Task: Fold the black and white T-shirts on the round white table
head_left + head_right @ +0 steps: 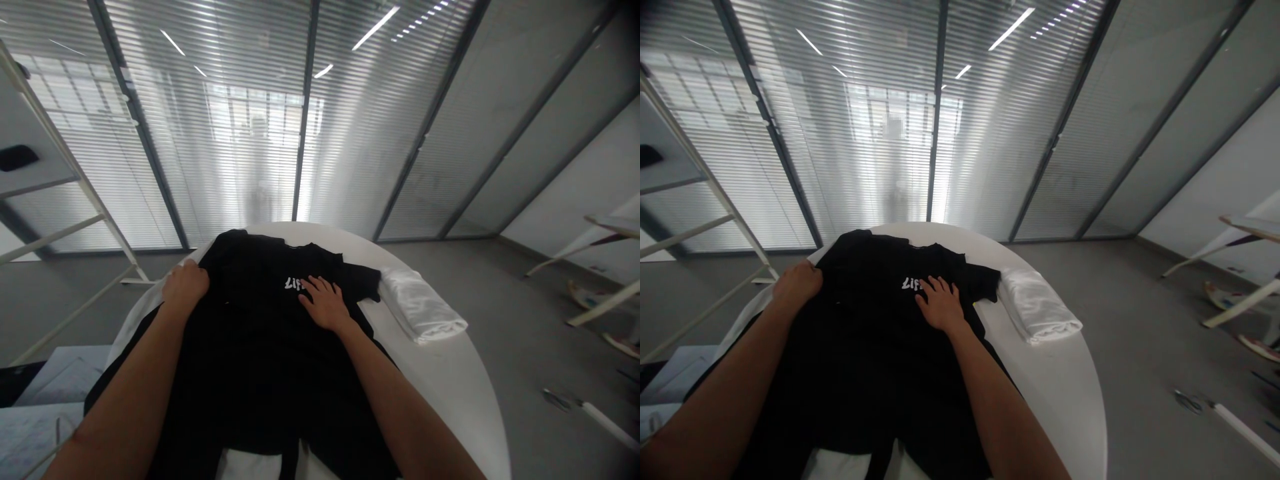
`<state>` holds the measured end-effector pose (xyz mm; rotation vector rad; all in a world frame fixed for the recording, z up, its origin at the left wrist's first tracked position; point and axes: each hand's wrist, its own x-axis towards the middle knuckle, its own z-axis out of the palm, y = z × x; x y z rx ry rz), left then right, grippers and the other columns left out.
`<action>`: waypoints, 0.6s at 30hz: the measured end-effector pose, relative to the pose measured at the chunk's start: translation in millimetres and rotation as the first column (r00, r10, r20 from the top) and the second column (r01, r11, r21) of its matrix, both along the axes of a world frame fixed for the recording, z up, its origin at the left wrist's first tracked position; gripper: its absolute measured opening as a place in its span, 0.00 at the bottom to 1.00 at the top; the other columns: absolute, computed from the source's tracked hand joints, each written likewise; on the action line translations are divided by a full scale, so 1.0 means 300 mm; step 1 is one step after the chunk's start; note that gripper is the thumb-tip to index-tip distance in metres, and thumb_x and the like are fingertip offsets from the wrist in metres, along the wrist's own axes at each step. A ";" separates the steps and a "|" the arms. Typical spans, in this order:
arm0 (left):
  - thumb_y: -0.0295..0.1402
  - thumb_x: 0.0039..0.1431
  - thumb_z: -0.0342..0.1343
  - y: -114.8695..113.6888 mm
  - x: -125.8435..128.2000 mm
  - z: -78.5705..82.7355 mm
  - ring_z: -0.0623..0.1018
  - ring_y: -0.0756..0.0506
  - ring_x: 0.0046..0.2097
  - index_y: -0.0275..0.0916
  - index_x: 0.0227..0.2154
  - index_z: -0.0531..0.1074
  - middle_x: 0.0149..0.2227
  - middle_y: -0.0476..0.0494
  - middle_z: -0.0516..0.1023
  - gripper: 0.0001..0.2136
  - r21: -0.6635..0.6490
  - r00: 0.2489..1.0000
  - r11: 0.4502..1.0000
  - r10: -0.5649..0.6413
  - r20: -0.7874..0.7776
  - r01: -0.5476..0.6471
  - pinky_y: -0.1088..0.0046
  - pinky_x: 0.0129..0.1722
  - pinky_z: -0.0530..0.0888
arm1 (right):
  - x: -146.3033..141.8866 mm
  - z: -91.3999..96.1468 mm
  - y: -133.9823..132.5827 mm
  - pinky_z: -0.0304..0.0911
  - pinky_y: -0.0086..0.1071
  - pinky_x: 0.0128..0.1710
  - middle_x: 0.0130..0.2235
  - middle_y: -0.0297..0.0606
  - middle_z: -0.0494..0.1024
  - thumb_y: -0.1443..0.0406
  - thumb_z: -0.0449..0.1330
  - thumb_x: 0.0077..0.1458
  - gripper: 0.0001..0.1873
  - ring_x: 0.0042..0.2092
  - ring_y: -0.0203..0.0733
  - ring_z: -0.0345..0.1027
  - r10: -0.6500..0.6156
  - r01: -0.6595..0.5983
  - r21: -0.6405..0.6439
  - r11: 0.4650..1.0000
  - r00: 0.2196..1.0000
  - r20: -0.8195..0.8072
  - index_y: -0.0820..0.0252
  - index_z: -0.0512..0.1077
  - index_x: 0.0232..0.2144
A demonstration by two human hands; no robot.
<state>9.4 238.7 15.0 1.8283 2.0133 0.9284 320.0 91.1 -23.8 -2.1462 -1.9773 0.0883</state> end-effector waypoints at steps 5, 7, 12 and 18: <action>0.32 0.56 0.52 0.018 0.015 0.001 0.77 0.29 0.43 0.33 0.42 0.66 0.36 0.29 0.75 0.12 0.099 0.974 0.990 0.074 0.214 -0.097 0.48 0.42 0.70 | -0.001 0.001 -0.002 0.38 0.53 0.64 0.67 0.35 0.56 0.49 0.42 0.65 0.29 0.68 0.50 0.44 -0.004 0.004 0.011 1.000 1.000 0.001 0.46 0.57 0.64; 0.32 0.56 0.54 0.022 0.026 0.012 0.77 0.35 0.39 0.37 0.40 0.66 0.35 0.37 0.73 0.10 0.107 0.872 0.985 0.065 0.485 -0.133 0.54 0.38 0.74 | -0.003 0.002 -0.003 0.38 0.53 0.64 0.67 0.35 0.57 0.49 0.42 0.65 0.29 0.68 0.50 0.44 -0.002 0.002 0.021 1.000 1.000 0.000 0.46 0.57 0.64; 0.30 0.57 0.52 0.029 0.029 0.057 0.74 0.50 0.31 0.39 0.32 0.66 0.32 0.46 0.70 0.01 -0.037 0.115 0.995 0.026 0.993 0.092 0.75 0.29 0.75 | -0.005 0.004 -0.002 0.39 0.54 0.64 0.67 0.36 0.57 0.49 0.42 0.65 0.28 0.68 0.50 0.44 -0.001 0.001 0.029 1.000 1.000 -0.004 0.47 0.57 0.64; 0.30 0.51 0.58 0.028 0.042 0.020 0.76 0.48 0.34 0.39 0.34 0.72 0.34 0.45 0.76 0.06 -0.003 0.375 0.977 -0.079 0.924 0.212 0.74 0.32 0.74 | -0.006 0.004 -0.002 0.37 0.53 0.64 0.67 0.35 0.56 0.49 0.42 0.65 0.28 0.68 0.49 0.43 -0.012 0.012 0.014 1.000 1.000 -0.003 0.46 0.57 0.64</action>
